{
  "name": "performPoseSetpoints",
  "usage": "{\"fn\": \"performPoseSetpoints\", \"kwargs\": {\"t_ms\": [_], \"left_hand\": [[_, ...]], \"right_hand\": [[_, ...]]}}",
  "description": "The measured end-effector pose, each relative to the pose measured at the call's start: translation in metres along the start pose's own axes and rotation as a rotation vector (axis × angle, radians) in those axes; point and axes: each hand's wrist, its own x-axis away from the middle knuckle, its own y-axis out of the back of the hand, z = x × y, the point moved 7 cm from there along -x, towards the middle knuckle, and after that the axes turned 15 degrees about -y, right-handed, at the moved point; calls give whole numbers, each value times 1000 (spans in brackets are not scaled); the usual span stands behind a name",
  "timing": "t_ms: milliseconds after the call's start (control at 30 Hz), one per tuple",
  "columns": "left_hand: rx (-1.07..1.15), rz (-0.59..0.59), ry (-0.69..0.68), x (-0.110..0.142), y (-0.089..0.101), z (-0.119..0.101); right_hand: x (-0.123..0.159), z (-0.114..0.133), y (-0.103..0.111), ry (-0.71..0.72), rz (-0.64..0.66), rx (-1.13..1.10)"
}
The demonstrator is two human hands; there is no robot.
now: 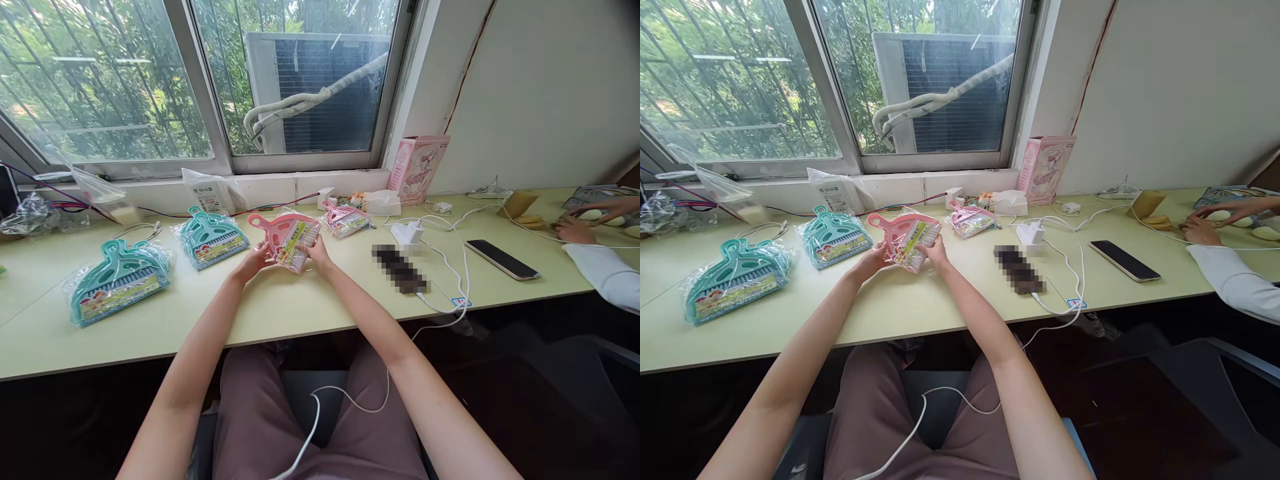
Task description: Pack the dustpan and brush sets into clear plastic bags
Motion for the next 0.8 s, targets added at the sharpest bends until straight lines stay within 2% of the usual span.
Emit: {"fn": "performPoseSetpoints", "kwargs": {"t_ms": [67,167,400,567,733,800], "left_hand": [[-45,-12,42,0,4,4],[-142,-97,94,-2,19,8],[-223,-300,46,-7,33,5],[-207,-407,-36,-7,47,-14],[-193,-580,-127,5,88,-45],[-184,-556,-161,7,93,-55]], "right_hand": [[1,2,2,7,-23,11],[4,3,1,-14,-36,40],[11,5,-1,-62,-18,16],[12,13,-5,-46,66,6],[16,35,26,-10,50,-35],[20,40,31,-26,148,14]]}}
